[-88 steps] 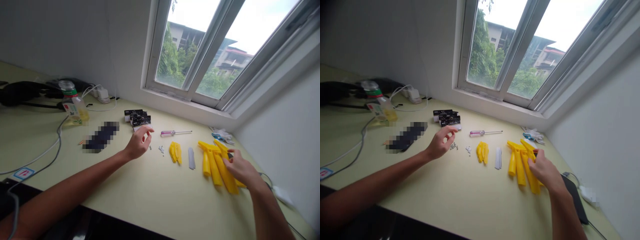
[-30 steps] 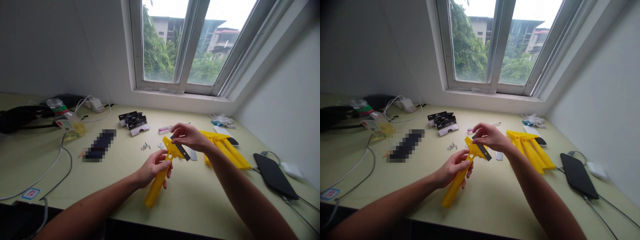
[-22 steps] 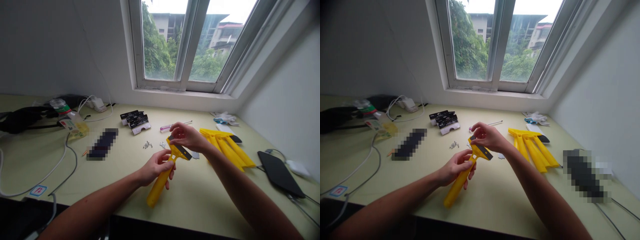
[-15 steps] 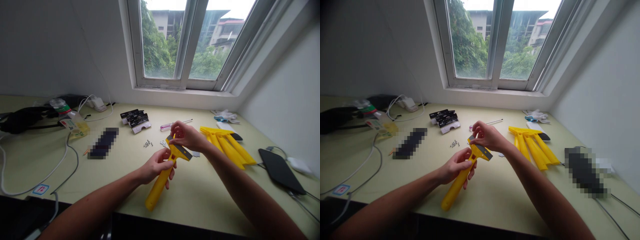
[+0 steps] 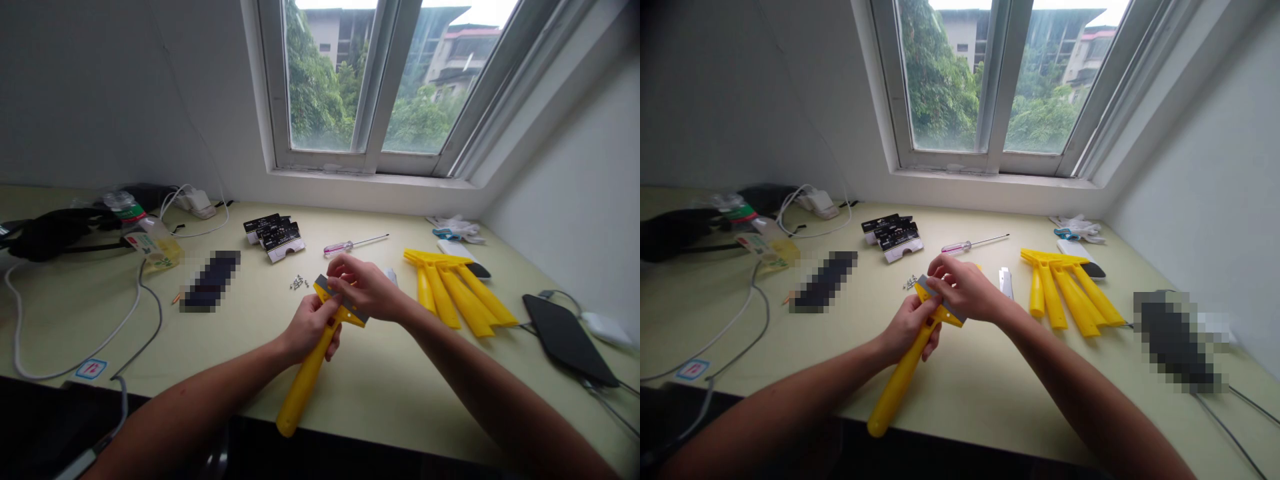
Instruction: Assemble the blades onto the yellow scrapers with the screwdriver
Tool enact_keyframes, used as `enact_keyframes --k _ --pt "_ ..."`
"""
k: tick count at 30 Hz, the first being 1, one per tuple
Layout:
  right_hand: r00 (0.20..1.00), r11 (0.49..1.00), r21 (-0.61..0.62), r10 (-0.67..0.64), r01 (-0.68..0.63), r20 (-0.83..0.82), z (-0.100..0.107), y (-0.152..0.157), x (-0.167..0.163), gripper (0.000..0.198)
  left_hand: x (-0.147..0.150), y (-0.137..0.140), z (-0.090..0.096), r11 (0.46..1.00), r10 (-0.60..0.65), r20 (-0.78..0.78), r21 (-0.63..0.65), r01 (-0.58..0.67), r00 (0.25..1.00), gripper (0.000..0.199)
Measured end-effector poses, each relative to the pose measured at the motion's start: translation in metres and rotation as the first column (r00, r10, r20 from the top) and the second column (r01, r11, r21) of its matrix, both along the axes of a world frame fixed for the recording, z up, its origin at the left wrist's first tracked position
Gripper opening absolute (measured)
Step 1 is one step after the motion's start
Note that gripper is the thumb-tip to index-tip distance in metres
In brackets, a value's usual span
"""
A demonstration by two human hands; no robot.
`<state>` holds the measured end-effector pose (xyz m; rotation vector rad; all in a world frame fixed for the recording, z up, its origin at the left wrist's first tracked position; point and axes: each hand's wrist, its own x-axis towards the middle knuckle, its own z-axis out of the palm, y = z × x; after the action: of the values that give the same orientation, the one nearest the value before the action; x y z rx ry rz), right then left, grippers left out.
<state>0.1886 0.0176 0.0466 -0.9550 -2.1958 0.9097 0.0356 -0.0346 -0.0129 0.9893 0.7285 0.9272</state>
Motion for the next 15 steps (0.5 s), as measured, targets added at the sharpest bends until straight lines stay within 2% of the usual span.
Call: enact_keyframes --k 3,7,11,15 --pt "0.998 0.997 -0.061 0.049 -0.046 0.044 0.003 0.003 0.006 0.019 -0.001 0.0 0.003 0.998 0.057 -0.033 0.012 -0.057 0.998 0.041" --pt "0.993 0.987 -0.134 0.095 -0.085 0.068 0.001 0.009 0.011 0.019 -0.002 0.0 0.002 0.996 0.077 -0.083 0.041 -0.074 0.994 0.042" --pt "0.996 0.982 -0.181 0.065 -0.054 0.058 -0.002 0.011 0.011 0.017 -0.002 0.0 -0.001 0.996 0.086 -0.136 0.041 -0.081 0.987 0.043" --pt "0.992 0.983 -0.177 0.061 -0.041 0.108 -0.004 0.013 0.011 0.016 0.001 -0.001 0.001 0.996 0.088 -0.15 0.021 -0.086 0.985 0.037"
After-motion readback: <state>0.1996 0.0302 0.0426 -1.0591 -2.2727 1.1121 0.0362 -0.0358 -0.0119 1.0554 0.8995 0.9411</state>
